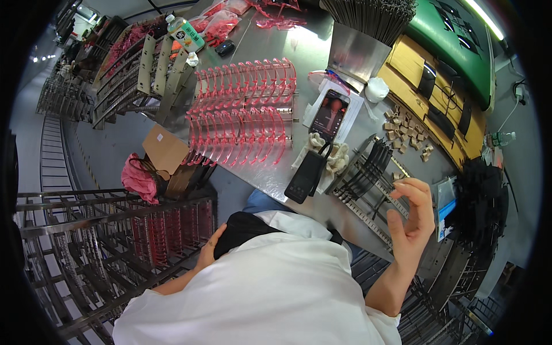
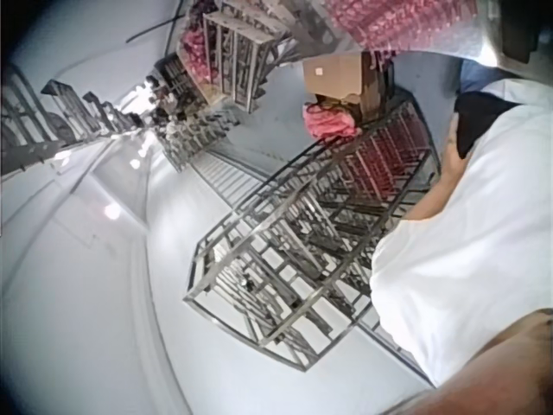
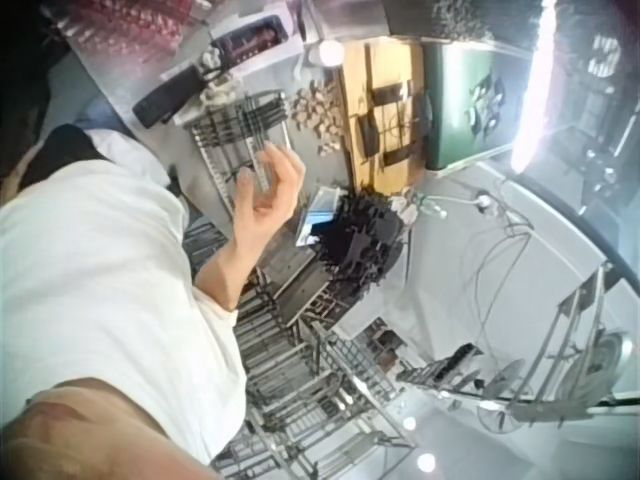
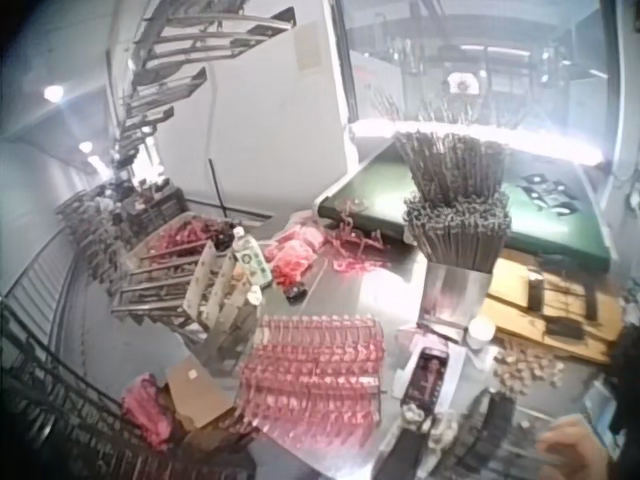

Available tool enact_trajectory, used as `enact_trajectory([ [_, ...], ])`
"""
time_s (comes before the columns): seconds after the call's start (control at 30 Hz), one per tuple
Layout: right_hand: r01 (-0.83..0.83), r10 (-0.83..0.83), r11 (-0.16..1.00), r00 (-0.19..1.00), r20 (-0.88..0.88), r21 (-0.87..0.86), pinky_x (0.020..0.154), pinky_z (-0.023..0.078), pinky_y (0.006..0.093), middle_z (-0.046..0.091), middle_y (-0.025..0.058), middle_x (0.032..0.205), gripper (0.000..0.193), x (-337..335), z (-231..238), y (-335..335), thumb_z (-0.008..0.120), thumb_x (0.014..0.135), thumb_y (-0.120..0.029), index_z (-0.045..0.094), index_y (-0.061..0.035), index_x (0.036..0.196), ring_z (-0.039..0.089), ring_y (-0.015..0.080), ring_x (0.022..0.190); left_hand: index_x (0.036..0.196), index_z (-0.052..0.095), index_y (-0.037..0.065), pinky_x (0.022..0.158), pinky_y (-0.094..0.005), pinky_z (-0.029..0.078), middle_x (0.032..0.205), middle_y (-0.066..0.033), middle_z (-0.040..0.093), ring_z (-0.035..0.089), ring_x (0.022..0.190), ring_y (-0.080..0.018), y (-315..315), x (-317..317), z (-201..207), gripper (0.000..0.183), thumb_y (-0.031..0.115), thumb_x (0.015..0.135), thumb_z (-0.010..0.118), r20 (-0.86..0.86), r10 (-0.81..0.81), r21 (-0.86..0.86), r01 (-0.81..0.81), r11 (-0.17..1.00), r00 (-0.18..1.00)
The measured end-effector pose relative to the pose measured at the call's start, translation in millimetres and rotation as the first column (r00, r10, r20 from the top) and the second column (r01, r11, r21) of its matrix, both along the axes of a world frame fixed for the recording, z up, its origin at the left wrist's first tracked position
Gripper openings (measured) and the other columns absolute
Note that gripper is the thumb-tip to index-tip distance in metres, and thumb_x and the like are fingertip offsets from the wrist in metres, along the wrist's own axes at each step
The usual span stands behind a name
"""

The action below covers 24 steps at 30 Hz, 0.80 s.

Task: The person assembles pink plastic hangers by inserting black metal rods into the hanger frames and placing them onto a metal rack. They also handle a small black device and put on white gloves before continuing the assembly.

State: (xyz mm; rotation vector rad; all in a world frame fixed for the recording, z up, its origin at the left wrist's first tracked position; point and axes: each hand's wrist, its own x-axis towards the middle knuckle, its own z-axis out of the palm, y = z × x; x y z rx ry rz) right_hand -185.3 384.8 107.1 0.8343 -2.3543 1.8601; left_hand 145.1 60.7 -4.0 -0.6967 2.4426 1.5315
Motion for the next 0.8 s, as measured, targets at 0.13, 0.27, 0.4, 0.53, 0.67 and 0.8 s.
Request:
enact_trajectory([
  [0.13,0.008,-0.008,0.999,1.000,-0.006,0.047,0.095,0.047,0.0321,0.060,0.0119,0.121,0.036,-2,-2,0,0.076,0.088,-0.013,0.066,0.0012,0.120,0.059,0.0185,0.101,0.160,0.032,0.008,0.123,-0.0388,0.028,0.168,-0.0176,0.029,0.032,0.154,-0.0335,-8,10,-9,0.074,0.023,0.098,0.067,-0.037,-0.060,0.032,0.062,0.998,0.997],
  [0.27,0.029,-0.029,0.999,1.000,-0.008,0.041,0.094,0.047,0.0314,0.060,0.0118,0.122,0.034,-4,-3,0,0.076,0.089,-0.012,0.066,0.0011,0.119,0.060,0.0185,0.100,0.161,0.030,0.009,0.124,-0.0395,0.025,0.170,-0.0165,0.025,0.028,0.155,-0.0334,-15,6,-13,0.073,0.027,0.099,0.064,-0.005,-0.088,0.079,0.088,0.993,0.996],
  [0.4,0.019,-0.019,0.999,1.000,-0.005,0.047,0.094,0.047,0.0311,0.060,0.0121,0.122,0.035,-8,-5,1,0.076,0.089,-0.013,0.066,0.0013,0.119,0.060,0.0187,0.100,0.163,0.029,0.008,0.124,-0.0400,0.025,0.170,-0.0159,0.027,0.029,0.156,-0.0297,-12,-2,-4,0.074,0.035,0.101,0.060,0.007,-0.075,0.100,0.073,0.992,0.997],
  [0.53,0.004,-0.004,0.998,1.000,-0.010,0.068,0.095,0.047,0.0311,0.060,0.0126,0.122,0.035,-12,-6,1,0.076,0.089,-0.012,0.066,0.0017,0.119,0.060,0.0191,0.100,0.162,0.030,0.006,0.125,-0.0397,0.023,0.169,-0.0173,0.026,0.029,0.156,-0.0302,-11,-6,-1,0.073,0.034,0.101,0.059,0.031,-0.065,0.114,0.061,0.992,0.997],
  [0.67,0.004,-0.004,0.998,1.000,-0.011,0.069,0.095,0.047,0.0311,0.060,0.0130,0.122,0.034,-14,-8,2,0.075,0.089,-0.011,0.066,0.0020,0.119,0.060,0.0194,0.101,0.162,0.030,0.006,0.125,-0.0395,0.023,0.170,-0.0173,0.026,0.028,0.156,-0.0303,-11,-8,1,0.073,0.033,0.101,0.060,0.035,-0.063,0.112,0.059,0.992,0.997],
  [0.8,0.007,-0.006,0.997,1.000,-0.011,0.076,0.095,0.047,0.0313,0.060,0.0128,0.122,0.034,-15,-9,2,0.075,0.089,-0.011,0.066,0.0020,0.119,0.059,0.0194,0.101,0.163,0.029,0.006,0.124,-0.0384,0.024,0.170,-0.0168,0.026,0.029,0.156,-0.0300,-11,-9,0,0.074,0.031,0.100,0.061,0.042,-0.072,0.102,0.067,0.993,0.997],
])
